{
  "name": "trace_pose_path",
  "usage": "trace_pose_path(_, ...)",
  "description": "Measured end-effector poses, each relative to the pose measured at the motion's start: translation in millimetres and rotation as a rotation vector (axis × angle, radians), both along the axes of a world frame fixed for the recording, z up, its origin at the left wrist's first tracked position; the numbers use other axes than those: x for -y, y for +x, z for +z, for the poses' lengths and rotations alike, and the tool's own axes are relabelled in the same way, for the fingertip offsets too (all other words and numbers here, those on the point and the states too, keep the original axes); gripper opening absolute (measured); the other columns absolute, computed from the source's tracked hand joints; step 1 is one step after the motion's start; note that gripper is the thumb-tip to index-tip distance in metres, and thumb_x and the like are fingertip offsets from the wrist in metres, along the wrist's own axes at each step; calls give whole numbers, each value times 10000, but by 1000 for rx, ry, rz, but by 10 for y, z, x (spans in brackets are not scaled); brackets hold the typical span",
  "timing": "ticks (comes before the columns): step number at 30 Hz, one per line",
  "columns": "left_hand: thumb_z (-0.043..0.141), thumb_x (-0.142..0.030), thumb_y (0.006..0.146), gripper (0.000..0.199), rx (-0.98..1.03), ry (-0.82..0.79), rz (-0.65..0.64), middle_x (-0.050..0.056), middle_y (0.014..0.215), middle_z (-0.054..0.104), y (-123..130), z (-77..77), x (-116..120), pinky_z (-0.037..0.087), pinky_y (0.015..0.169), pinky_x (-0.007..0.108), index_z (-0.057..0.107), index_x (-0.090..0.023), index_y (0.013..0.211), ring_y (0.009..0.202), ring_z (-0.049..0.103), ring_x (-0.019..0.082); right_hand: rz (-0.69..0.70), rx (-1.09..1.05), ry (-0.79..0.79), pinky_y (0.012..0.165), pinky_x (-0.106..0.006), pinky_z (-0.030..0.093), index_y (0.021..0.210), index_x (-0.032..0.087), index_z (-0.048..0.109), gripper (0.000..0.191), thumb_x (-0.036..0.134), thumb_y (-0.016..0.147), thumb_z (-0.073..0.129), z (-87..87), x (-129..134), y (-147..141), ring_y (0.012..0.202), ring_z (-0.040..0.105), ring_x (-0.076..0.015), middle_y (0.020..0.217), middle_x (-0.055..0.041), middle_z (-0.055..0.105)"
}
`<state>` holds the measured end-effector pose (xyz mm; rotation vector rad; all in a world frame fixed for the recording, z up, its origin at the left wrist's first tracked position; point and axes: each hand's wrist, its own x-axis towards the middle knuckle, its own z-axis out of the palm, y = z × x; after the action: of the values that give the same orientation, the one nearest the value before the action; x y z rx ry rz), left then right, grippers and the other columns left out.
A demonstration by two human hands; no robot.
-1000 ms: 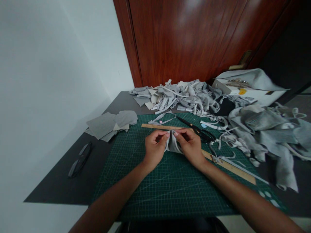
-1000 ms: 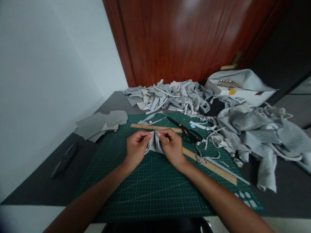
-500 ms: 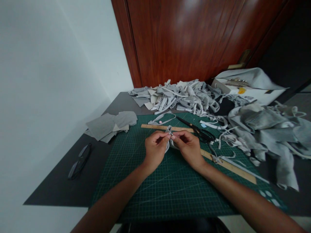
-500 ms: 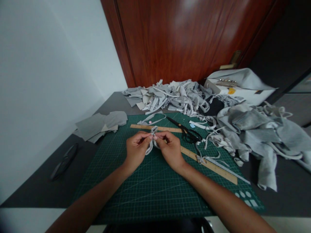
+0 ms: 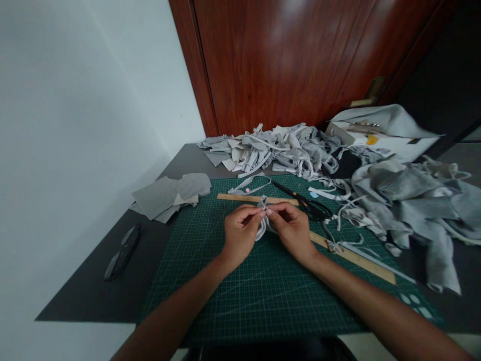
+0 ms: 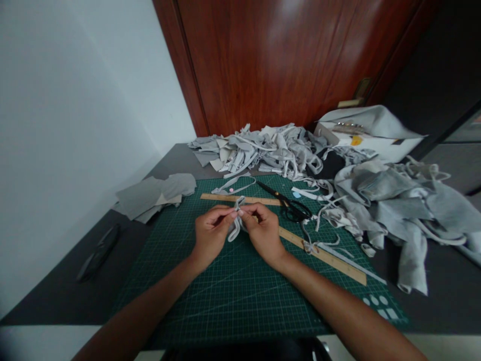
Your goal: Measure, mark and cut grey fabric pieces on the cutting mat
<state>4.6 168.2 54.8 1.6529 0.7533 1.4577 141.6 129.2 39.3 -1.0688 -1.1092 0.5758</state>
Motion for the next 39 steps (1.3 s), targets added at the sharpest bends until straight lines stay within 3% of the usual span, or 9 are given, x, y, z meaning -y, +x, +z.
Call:
trace_pose_path(10, 771, -255, 866, 66, -8, 53, -19, 46, 880, 796, -16, 15, -13, 593, 714, 290, 836, -248, 857, 785, 745, 187, 40, 62, 113, 887, -414, 577, 922, 310, 831, 61, 300, 876, 793, 11, -19, 48, 892, 749, -233, 928, -27, 817)
trace_pose_path(24, 837, -281, 811, 98, 10, 47, -22, 57, 904, 796, -43, -57, -117, 600, 747, 298, 837, -224, 891, 813, 753, 194, 184, 195, 170, 876, -402, 566, 1166, 377, 820, 238, 337, 992, 663, 74, 54, 56, 1002, 693, -237, 1041, -48, 748)
trace_pose_path(30, 856, -238, 804, 91, -71, 199, 18, 31, 874, 780, -81, -77, -199, 590, 761, 286, 821, -218, 885, 795, 737, 170, 250, 193, 148, 970, -432, 565, 1234, 360, 794, 272, 367, 1021, 625, 1, 36, 85, 1116, 707, -253, 1175, -54, 776)
trace_pose_path(34, 825, -190, 832, 65, -119, 262, 37, 25, 871, 783, -112, -46, -224, 597, 766, 287, 813, -225, 885, 806, 736, 166, 228, 204, 124, 1051, -469, 539, 1309, 348, 741, 307, 357, 1043, 588, -92, 32, 87, 1179, 707, -262, 1261, -46, 776)
trace_pose_path(39, 803, -218, 851, 49, -98, 156, -3, 37, 889, 794, -108, -81, -253, 598, 768, 306, 824, -232, 892, 819, 747, 185, 142, 309, 127, 1014, -471, 559, 1456, 331, 560, 378, 340, 1085, 491, -117, 43, 91, 1091, 732, -247, 1204, -52, 781)
